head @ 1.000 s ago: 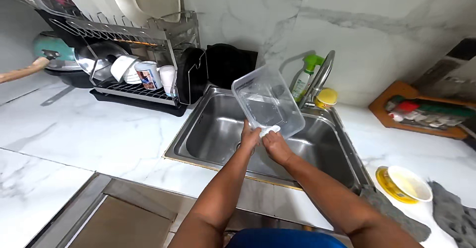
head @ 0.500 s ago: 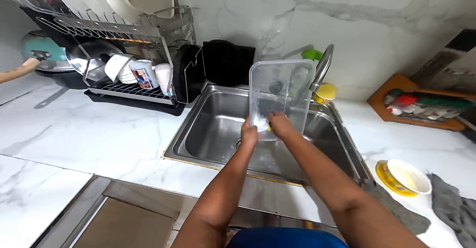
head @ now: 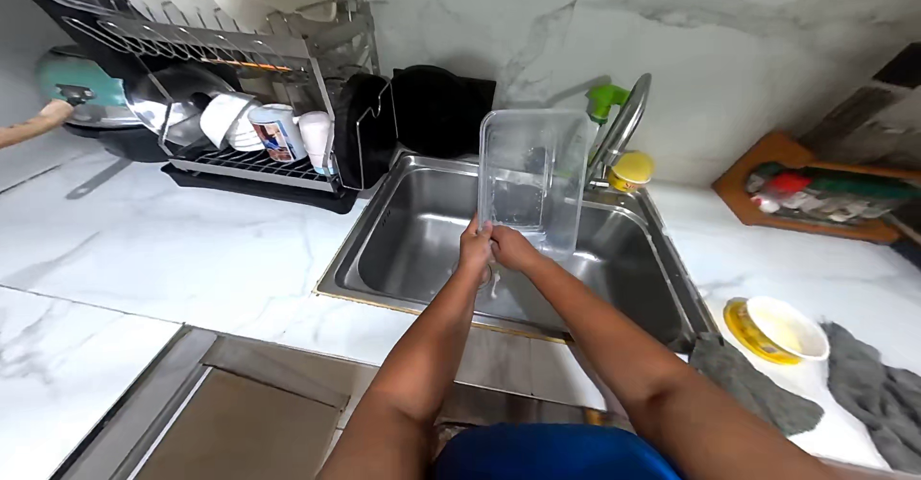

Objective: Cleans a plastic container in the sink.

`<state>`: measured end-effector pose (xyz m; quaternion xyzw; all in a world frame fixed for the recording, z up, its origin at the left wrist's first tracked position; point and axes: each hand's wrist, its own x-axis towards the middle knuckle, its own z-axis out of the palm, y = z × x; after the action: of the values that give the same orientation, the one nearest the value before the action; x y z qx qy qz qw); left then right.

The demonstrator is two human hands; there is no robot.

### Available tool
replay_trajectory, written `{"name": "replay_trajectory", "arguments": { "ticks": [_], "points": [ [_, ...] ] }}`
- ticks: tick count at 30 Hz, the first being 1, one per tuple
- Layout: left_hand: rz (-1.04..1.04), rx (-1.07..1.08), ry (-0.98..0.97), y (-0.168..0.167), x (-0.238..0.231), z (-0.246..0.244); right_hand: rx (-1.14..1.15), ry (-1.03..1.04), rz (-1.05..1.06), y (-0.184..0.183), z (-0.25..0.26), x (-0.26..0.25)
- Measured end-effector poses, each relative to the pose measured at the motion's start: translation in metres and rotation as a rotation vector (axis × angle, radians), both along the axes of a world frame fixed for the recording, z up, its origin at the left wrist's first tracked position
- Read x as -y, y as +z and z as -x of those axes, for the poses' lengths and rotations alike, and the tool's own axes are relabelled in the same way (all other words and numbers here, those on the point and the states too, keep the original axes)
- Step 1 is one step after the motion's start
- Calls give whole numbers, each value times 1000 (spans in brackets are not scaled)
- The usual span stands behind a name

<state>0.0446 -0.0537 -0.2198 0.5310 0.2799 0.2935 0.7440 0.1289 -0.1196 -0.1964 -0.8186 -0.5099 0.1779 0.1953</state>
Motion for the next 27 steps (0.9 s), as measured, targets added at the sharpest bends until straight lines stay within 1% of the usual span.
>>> {"name": "replay_trajectory", "arguments": {
  "ticks": [3, 5, 6, 7, 9, 12, 13, 14, 15, 16, 17, 18, 19, 20, 21, 22, 24, 26, 27],
  "points": [
    [-100, 5, -49, -4, 3, -5, 60, -149, -40, -2, -1, -11],
    [-121, 0, -28, -3, 0, -1, -26, -99, -126, -6, 12, -7],
    [-117, -2, -10, -2, -3, 2, -62, -32, -149, -10, 15, -1],
    [-110, -2, 10, 0, -4, 3, -50, 52, -135, -15, 13, 7],
    [-104, -2, 25, 0, -2, 8, 93, 163, -41, -26, -3, 25],
    [-196, -44, 21, -2, -4, 9, 330, 129, 272, -28, -26, 51],
    [-240, -37, 22, -3, -5, 7, 383, 109, 341, -28, -29, 56],
    [-270, -25, 30, -4, -5, 6, 416, 88, 356, -26, -28, 60],
    [-284, -18, 52, -3, -6, 6, 443, 71, 307, -23, -23, 64],
    [-271, -8, 94, 0, -7, 6, 478, 62, 205, -19, -17, 67],
    [-214, 6, 129, 2, -6, 8, 516, 66, 82, -17, -11, 70],
    [-102, 17, 144, 5, -2, 8, 540, 67, -19, -14, -6, 71],
    [30, 12, 118, 7, 4, 8, 531, 63, -81, -11, 0, 69],
    [141, -28, 60, 6, 10, 7, 493, 54, -120, -10, 9, 65],
    [206, -89, 1, 5, 15, 6, 462, 45, -169, -13, 18, 59],
    [226, -151, -29, 6, 19, 4, 442, 39, -210, -18, 27, 53],
    [178, -214, 1, 11, 19, 6, 470, 95, -270, -26, 29, 47],
    [132, -255, 16, 15, 15, 11, 450, 238, -227, -28, 12, 51],
    [143, -246, -7, 17, 15, 13, 447, 305, -156, -26, -1, 54]
  ]
}}
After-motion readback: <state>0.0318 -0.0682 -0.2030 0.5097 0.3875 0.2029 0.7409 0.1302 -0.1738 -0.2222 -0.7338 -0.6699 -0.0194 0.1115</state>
